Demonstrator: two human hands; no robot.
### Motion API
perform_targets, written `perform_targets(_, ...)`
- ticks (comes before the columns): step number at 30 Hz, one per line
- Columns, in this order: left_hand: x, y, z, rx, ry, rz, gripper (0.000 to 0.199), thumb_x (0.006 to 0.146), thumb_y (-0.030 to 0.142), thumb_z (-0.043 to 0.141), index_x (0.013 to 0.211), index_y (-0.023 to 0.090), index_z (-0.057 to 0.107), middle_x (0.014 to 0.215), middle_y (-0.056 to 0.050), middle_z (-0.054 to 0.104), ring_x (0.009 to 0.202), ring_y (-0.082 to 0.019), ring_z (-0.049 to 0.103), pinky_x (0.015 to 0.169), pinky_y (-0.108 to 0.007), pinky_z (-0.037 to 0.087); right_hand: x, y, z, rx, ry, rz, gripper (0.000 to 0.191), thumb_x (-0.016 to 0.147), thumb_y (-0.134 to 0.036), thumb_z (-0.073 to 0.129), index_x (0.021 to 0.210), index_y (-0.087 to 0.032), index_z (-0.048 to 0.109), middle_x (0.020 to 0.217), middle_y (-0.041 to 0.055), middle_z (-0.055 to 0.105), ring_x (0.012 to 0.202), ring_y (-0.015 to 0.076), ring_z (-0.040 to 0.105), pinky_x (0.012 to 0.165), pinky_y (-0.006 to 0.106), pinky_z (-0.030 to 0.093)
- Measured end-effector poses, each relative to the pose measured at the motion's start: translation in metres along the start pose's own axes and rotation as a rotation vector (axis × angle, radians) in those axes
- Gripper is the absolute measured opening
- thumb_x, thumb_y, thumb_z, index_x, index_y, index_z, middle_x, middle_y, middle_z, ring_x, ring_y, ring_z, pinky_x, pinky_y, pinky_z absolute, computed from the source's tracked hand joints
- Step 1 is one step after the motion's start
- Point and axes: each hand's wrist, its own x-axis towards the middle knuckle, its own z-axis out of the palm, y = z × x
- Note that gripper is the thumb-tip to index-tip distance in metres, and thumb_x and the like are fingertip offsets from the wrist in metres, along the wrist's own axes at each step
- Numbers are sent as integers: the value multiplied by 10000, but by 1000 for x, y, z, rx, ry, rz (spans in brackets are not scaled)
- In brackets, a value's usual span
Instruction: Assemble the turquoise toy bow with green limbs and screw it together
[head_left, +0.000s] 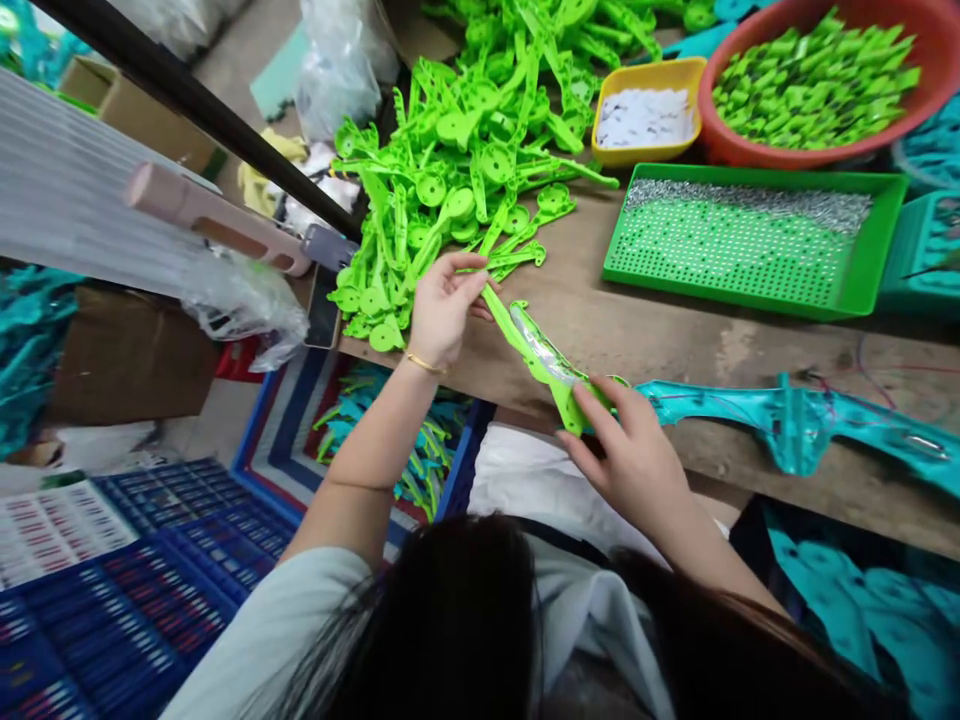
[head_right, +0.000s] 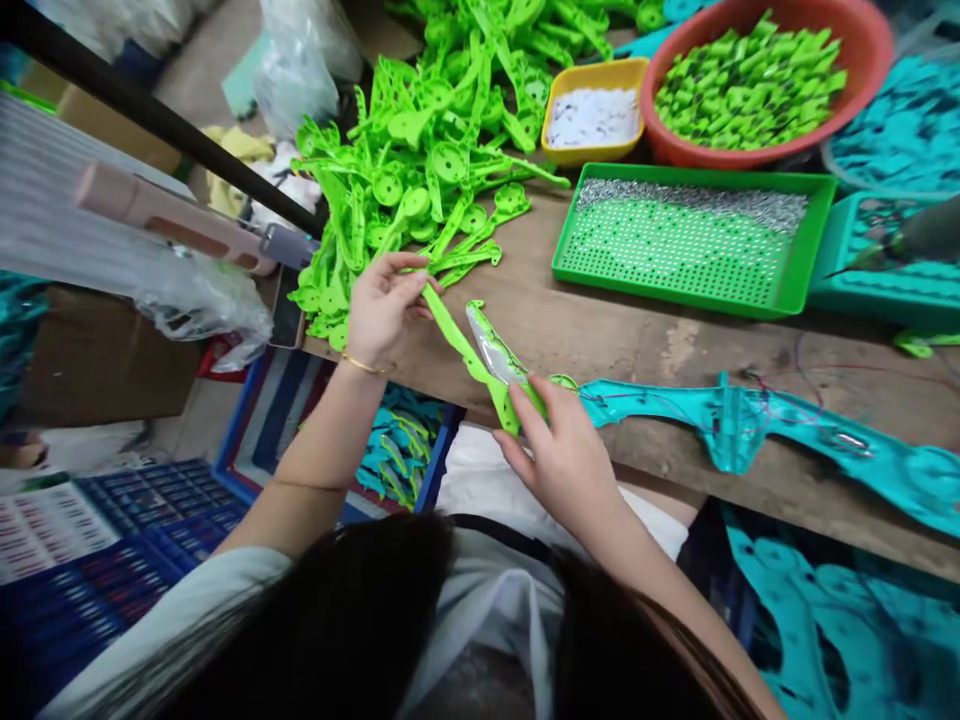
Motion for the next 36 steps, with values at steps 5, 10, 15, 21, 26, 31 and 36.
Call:
perform_targets(5,13,-35,19,42,-35,-46,134,939,243,473,1033,222,566,843,-7,688,646,-107,663,592,-210,532,-6,20,2,-134,-19,7,382,890,-284,560,1227,-105,576,1165,187,605,1056,272,571,895,418,515)
perform_targets(10,17,-56,22,262,-97,-68,164,915,240,490,788,185,578,629,26,610,445,-81,558,471,-189,439,-3,33,1,-224,-102,19,348,912,-292,516,1190,-106,613,1158,179,619,1048,269,579,886,397,501)
perform_targets(15,17,-54,26,99,-126,-175,191,923,212,472,754,175,552,622,18,605,414,-71,551,389,-171,380,4,30,0,-208,-184,15,357,923,-290,483,1190,-99,622,1134,184,627,1003,266,580,861,384,487)
perform_targets(21,15,-45,28,82,-137,-212,111,874,215,599,780,168,561,508,42,564,383,-83,526,377,-179,391,9,27,-4,-254,-245,-2,363,929,-305,482,1193,-102,623,1121,176,632,950,259,582,848,371,475)
perform_targets(26,15,-43,27,149,-139,-199,97,860,198,615,792,178,547,528,46,565,391,-84,526,390,-186,392,3,27,-2,-216,-284,36,378,937,-330,483,1221,-114,609,1162,178,622,1020,267,570,960,448,433)
perform_targets(31,15,-41,23,326,-185,-55,112,811,221,655,780,182,555,649,28,604,519,-96,560,510,-217,453,-4,32,4,-157,-242,40,376,935,-339,496,1234,-133,595,1159,155,623,1025,244,570,1061,525,355)
perform_targets(36,10,-40,28,62,-116,-103,181,766,152,673,880,183,536,858,-3,669,733,-106,644,708,-233,528,-8,41,10,-83,-152,-14,392,916,-347,530,1219,-105,588,1125,162,619,1036,241,565,1039,501,407)
